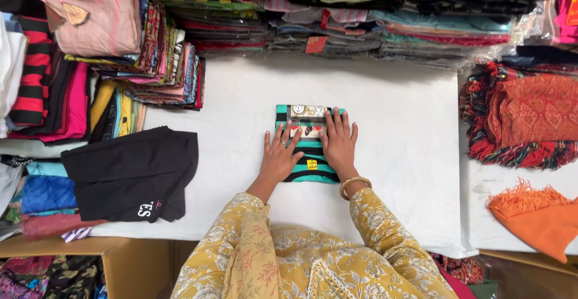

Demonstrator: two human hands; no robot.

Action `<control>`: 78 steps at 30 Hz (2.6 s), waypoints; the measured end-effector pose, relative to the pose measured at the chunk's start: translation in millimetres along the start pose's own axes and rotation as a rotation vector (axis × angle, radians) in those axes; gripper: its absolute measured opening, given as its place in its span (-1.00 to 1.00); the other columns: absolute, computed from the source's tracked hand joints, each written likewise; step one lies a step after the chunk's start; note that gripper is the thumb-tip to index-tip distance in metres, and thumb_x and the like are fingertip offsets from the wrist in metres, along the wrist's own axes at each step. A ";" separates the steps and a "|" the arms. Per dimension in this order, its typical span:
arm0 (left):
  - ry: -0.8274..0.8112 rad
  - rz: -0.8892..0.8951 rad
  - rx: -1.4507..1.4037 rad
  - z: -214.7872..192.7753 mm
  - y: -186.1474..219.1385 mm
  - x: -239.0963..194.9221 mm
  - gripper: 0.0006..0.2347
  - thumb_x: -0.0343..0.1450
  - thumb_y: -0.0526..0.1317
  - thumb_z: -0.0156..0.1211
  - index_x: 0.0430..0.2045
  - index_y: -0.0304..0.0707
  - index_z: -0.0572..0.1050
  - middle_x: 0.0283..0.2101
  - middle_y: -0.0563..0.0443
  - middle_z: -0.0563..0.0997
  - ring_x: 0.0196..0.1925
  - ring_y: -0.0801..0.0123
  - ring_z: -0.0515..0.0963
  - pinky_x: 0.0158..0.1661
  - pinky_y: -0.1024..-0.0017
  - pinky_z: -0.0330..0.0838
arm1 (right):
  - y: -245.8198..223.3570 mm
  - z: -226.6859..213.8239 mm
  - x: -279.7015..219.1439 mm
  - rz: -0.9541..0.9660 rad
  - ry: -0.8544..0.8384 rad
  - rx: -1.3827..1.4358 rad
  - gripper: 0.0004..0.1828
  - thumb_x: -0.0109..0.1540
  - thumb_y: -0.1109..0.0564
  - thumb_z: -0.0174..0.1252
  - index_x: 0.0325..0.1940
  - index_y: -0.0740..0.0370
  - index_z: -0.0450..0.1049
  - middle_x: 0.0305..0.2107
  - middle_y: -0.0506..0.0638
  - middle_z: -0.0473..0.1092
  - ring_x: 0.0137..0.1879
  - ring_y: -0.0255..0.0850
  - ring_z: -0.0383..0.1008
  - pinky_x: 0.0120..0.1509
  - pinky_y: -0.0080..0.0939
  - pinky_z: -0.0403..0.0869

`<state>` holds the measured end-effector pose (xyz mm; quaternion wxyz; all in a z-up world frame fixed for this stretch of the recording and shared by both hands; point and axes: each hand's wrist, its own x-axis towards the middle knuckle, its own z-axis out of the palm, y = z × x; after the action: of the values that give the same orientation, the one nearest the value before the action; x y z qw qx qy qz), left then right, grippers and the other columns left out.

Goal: The person folds various garments, including a striped top, black t-shirts, and camouflage shorts, on a white table. They smooth each item, fold it into a compact rectangle, and place it onto a growing stack of folded clothes.

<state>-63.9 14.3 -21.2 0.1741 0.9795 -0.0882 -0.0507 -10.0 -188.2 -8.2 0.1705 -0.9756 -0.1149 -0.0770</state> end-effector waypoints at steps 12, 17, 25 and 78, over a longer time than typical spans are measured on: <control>-0.118 0.006 0.019 -3.9 -5.6 10.8 -0.30 0.44 0.24 -0.01 0.49 0.27 -0.10 0.58 0.03 -0.30 0.60 0.14 -0.30 0.44 -0.15 -0.39 | 12.7 18.4 -0.9 0.046 -0.136 -0.107 -0.28 0.39 -0.26 -0.17 0.61 -0.08 -0.05 0.56 -0.03 -0.16 0.65 -0.02 -0.26 0.57 0.37 -0.27; -0.192 -0.013 -0.066 -13.7 -9.9 21.4 -0.34 0.47 0.20 -0.04 0.48 0.26 -0.11 0.58 0.03 -0.29 0.60 0.15 -0.32 0.43 -0.13 -0.41 | 24.1 9.9 10.6 0.082 -0.271 -0.049 -0.26 0.39 -0.26 -0.19 0.61 -0.06 -0.10 0.56 0.00 -0.22 0.64 0.00 -0.32 0.54 0.38 -0.30; 0.337 -0.295 -0.801 74.4 -68.8 -28.2 -0.62 0.48 -0.24 0.12 0.21 -0.31 0.38 0.11 -0.27 0.53 0.05 0.04 0.60 0.05 0.28 0.48 | 72.3 -8.6 -74.1 0.558 -0.148 0.678 -0.48 0.35 0.08 0.12 0.38 0.31 0.32 0.01 0.13 0.41 0.07 -0.16 0.43 0.14 -0.26 0.43; 0.438 0.083 -1.406 -505.8 -104.8 -26.1 -0.66 0.56 -0.05 0.03 0.00 -0.34 0.57 -0.16 0.09 0.63 -0.17 0.53 0.57 -0.13 0.49 0.43 | -225.4 -363.8 176.9 -0.291 -0.466 1.375 -0.19 0.39 -0.38 -0.32 0.44 0.26 0.29 0.36 0.05 0.30 0.44 -0.08 0.27 0.51 -0.01 0.19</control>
<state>-7.4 284.1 416.4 0.7762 0.6201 -0.0351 0.1081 63.2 -74.2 434.7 0.7024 -0.6146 -0.2987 0.1994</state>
